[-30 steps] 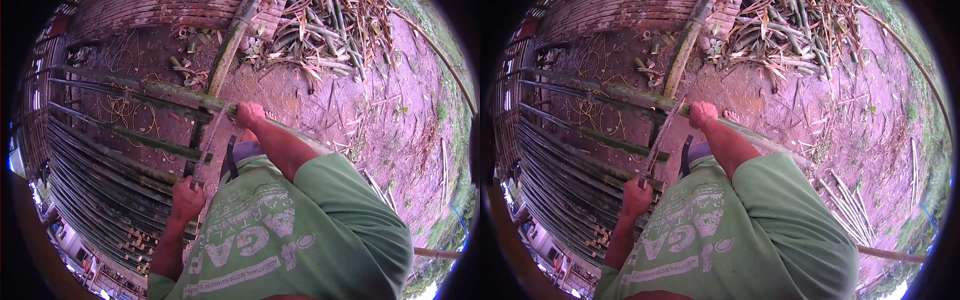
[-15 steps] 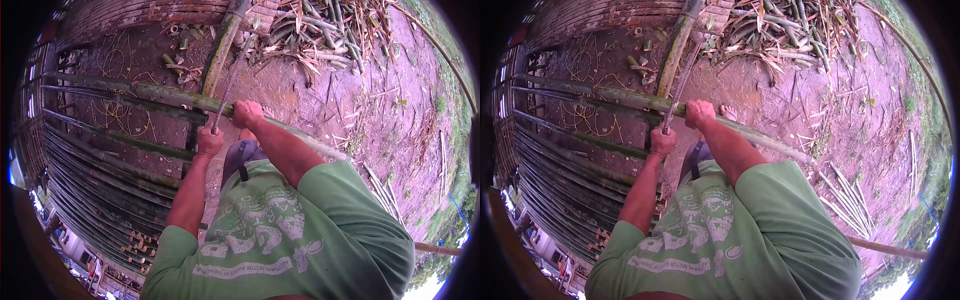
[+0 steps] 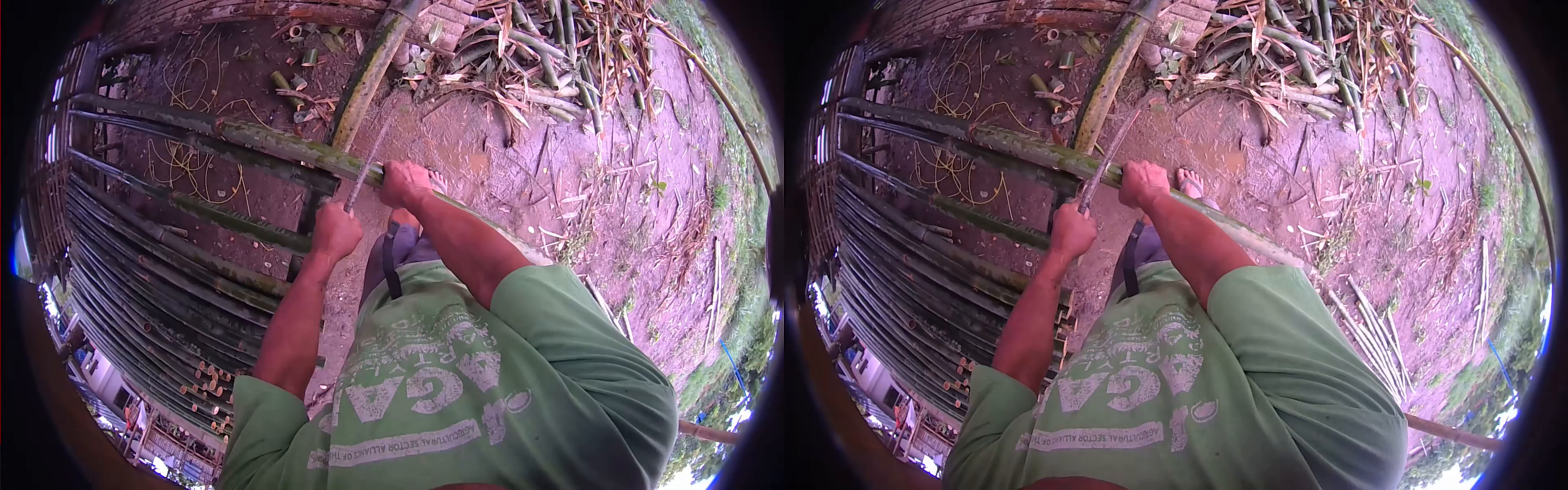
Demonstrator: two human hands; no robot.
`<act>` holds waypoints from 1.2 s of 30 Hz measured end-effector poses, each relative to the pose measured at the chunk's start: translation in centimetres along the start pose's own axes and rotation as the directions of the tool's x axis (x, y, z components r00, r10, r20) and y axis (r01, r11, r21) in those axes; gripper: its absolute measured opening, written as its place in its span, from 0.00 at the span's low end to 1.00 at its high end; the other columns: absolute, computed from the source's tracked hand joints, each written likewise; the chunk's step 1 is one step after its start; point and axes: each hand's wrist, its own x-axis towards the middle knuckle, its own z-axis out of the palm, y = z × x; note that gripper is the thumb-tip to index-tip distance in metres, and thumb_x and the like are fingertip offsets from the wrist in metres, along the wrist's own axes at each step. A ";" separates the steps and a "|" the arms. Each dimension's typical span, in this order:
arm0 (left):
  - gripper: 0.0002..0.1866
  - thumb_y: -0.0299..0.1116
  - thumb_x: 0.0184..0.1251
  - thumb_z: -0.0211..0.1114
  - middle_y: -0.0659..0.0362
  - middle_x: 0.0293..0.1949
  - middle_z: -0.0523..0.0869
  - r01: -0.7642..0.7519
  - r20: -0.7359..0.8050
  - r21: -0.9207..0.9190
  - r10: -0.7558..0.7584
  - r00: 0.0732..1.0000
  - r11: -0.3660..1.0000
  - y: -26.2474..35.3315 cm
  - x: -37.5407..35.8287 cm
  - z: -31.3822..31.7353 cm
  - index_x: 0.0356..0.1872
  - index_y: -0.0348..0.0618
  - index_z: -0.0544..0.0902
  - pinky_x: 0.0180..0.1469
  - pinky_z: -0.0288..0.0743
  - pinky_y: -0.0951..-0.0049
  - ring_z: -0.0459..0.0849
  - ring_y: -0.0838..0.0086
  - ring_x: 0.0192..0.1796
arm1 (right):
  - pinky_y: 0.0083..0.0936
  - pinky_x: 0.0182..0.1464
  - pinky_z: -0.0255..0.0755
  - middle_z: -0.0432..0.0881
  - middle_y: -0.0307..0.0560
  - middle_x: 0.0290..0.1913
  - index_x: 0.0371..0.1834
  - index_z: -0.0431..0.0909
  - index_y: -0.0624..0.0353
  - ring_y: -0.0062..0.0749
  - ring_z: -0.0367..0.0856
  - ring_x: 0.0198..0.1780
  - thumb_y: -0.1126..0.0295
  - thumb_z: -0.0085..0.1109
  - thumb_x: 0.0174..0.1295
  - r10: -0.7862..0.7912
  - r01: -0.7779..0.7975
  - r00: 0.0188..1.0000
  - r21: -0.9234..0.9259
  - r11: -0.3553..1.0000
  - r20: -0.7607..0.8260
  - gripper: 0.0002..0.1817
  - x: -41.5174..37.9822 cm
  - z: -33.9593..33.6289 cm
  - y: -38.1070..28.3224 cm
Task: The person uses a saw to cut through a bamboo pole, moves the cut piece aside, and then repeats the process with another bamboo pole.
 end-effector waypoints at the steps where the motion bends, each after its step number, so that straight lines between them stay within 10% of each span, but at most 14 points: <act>1: 0.06 0.27 0.50 0.59 0.41 0.20 0.78 0.062 0.052 0.010 -0.062 0.997 0.998 0.3 -0.7 -0.8 0.24 0.33 0.76 0.31 0.72 0.54 0.79 0.47 0.26 | 0.34 0.49 0.79 0.85 0.54 0.43 0.40 0.84 0.57 0.45 0.84 0.48 0.72 0.61 0.43 -0.011 0.011 1.000 -0.018 1.000 0.012 0.17 0.1 -0.1 -0.2; 7: 0.07 0.28 0.51 0.60 0.38 0.23 0.80 0.306 0.233 0.020 -0.302 0.925 0.952 1.9 -13.2 -9.4 0.26 0.33 0.77 0.36 0.74 0.50 0.81 0.42 0.33 | 0.34 0.49 0.79 0.85 0.55 0.43 0.41 0.84 0.56 0.45 0.84 0.48 0.72 0.61 0.43 -0.025 0.026 0.999 -0.050 0.998 0.022 0.17 0.1 -0.5 0.0; 15: 0.06 0.27 0.52 0.59 0.40 0.23 0.80 0.078 -0.008 0.021 -0.078 0.997 0.997 0.6 -1.5 0.0 0.27 0.32 0.78 0.32 0.73 0.55 0.82 0.45 0.30 | 0.35 0.50 0.78 0.84 0.56 0.44 0.42 0.84 0.57 0.46 0.84 0.49 0.71 0.59 0.45 -0.041 0.041 0.999 -0.029 0.999 0.017 0.17 0.0 -0.6 0.0; 22: 0.09 0.26 0.50 0.59 0.38 0.28 0.81 0.355 0.241 0.155 -0.383 0.891 0.922 3.2 -12.0 -10.1 0.33 0.33 0.81 0.38 0.75 0.52 0.82 0.43 0.36 | 0.35 0.51 0.78 0.84 0.56 0.44 0.42 0.84 0.59 0.46 0.84 0.49 0.70 0.59 0.46 -0.059 0.061 0.995 -0.021 0.998 0.085 0.17 0.0 0.1 0.2; 28: 0.08 0.27 0.50 0.59 0.39 0.26 0.81 0.199 0.112 0.048 -0.204 0.973 0.979 1.8 -0.4 0.3 0.30 0.34 0.80 0.39 0.75 0.51 0.82 0.43 0.36 | 0.36 0.53 0.76 0.83 0.56 0.46 0.43 0.84 0.58 0.46 0.82 0.51 0.70 0.59 0.46 -0.047 0.048 0.997 -0.002 0.999 0.061 0.18 0.9 0.3 1.7; 36: 0.08 0.28 0.51 0.60 0.38 0.23 0.80 0.309 0.203 0.089 -0.321 0.925 0.947 2.5 -12.5 -7.7 0.27 0.31 0.79 0.34 0.75 0.52 0.82 0.44 0.31 | 0.35 0.55 0.75 0.83 0.56 0.48 0.45 0.83 0.56 0.46 0.81 0.53 0.68 0.61 0.44 -0.054 0.048 0.990 0.045 0.998 0.132 0.21 1.4 0.1 1.6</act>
